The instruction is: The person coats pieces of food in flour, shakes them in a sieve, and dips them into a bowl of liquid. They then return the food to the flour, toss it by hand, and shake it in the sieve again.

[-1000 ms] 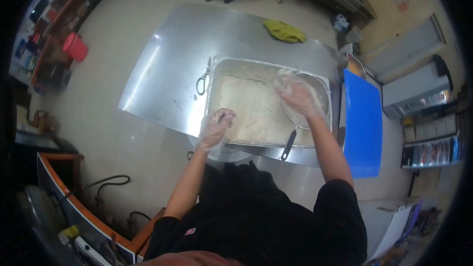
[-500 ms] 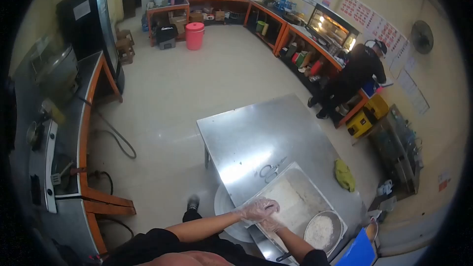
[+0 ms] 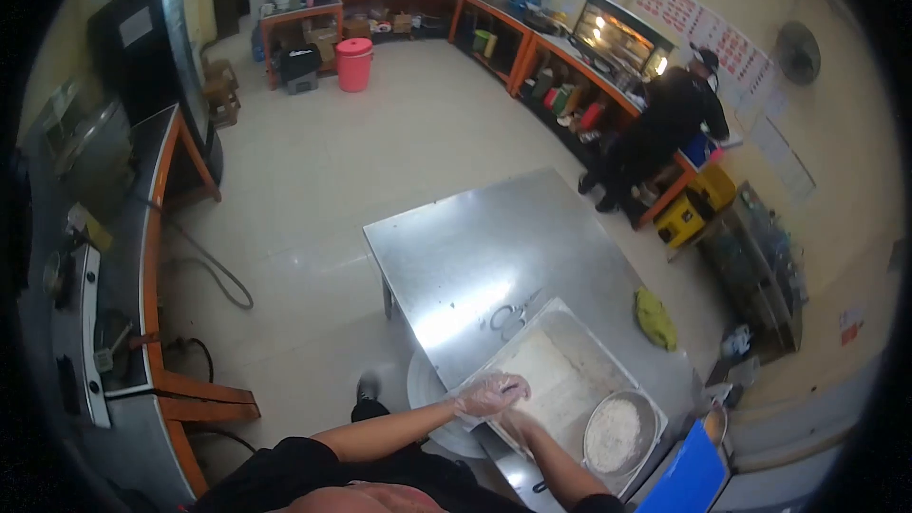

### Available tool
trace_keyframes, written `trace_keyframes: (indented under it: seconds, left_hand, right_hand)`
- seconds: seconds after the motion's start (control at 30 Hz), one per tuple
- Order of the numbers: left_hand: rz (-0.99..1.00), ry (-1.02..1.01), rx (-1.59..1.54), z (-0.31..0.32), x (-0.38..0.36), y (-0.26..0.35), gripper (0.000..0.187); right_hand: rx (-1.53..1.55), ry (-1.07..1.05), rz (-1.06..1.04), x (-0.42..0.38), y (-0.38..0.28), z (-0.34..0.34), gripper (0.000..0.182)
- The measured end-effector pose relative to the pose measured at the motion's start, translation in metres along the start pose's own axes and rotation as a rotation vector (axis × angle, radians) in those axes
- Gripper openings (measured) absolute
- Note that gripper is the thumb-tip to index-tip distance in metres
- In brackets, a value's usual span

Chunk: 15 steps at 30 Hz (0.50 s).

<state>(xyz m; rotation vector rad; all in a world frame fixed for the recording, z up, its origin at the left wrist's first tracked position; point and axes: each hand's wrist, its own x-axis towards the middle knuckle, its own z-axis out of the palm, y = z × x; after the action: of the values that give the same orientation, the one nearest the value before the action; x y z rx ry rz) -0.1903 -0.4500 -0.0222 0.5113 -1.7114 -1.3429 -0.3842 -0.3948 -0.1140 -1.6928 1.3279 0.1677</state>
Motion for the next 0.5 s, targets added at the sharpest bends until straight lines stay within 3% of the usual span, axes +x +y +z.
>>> trace_keyframes:
  seconds: [0.1,0.17,0.27,0.3,0.37,0.5]
  left_hand:
    - [-0.208,-0.07,0.05,-0.007,0.003,0.016,0.016]
    - [-0.143,-0.047,0.072,-0.008,0.001,0.01,0.017]
    - [-0.044,0.023,0.093,0.0,-0.001,-0.008,0.018]
    - [-0.018,0.042,0.096,0.005,-0.003,-0.011,0.018]
    - [-0.092,-0.025,0.071,0.002,-0.002,-0.005,0.018]
    - [-0.041,-0.042,0.2,-0.002,0.001,0.01,0.014]
  right_hand:
    - [-0.106,0.077,-0.138,0.007,-0.024,-0.006,0.051]
    - [-0.054,0.168,-0.119,-0.003,-0.036,-0.017,0.05]
    - [0.27,0.351,0.048,-0.014,-0.04,-0.046,0.05]
    - [0.083,0.41,-0.015,-0.003,-0.014,-0.039,0.05]
    - [-0.145,0.378,-0.101,0.038,0.038,-0.006,0.051]
    - [-0.061,0.261,-0.196,0.06,0.036,0.018,0.053]
